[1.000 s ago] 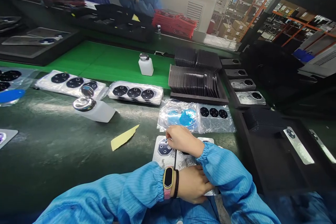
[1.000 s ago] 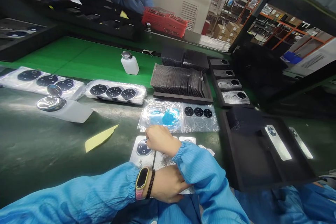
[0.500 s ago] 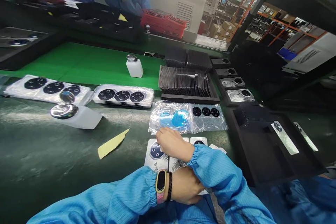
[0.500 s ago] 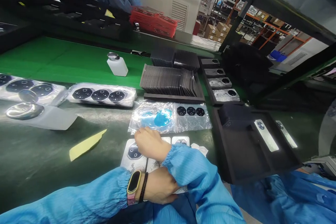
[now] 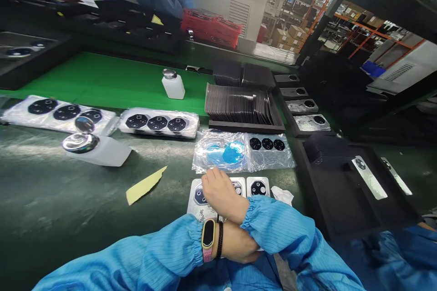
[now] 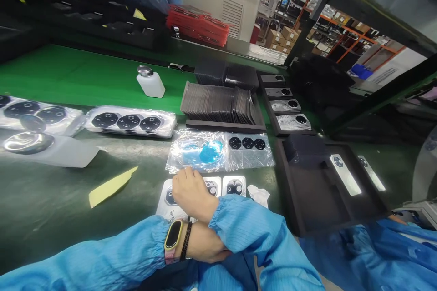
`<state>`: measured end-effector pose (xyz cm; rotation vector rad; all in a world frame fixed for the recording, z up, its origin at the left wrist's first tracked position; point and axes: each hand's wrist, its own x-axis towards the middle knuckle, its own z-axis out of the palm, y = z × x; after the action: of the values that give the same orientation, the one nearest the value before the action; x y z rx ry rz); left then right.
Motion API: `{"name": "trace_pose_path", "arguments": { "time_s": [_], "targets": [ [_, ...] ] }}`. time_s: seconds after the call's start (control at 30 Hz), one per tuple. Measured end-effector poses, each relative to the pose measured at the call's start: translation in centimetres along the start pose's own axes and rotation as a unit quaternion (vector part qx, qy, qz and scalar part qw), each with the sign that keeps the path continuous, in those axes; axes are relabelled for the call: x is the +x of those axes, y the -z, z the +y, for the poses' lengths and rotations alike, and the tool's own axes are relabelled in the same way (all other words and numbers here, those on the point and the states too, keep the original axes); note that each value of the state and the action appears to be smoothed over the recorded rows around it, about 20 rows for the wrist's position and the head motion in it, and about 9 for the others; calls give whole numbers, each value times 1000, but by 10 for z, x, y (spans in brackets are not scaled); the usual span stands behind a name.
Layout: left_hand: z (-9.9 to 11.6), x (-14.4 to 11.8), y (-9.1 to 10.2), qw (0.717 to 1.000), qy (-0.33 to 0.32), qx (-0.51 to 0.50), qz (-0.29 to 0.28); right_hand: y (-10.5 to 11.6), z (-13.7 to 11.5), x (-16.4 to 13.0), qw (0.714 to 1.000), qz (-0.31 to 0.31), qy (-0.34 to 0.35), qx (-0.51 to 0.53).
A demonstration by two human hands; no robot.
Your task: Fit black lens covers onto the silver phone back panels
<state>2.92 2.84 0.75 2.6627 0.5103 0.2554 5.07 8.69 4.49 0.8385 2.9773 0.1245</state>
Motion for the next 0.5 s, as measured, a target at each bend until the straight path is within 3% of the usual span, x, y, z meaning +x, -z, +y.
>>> {"name": "trace_pose_path", "arguments": {
  "time_s": [0.2,0.5],
  "targets": [
    [0,2,3,1000,-15,-7,-13,-2,1,-1,999,6,32,-15],
    [3,7,-2,1000,-20,-5,-8,12,2,-21,987,-33,153,24]
  ]
}}
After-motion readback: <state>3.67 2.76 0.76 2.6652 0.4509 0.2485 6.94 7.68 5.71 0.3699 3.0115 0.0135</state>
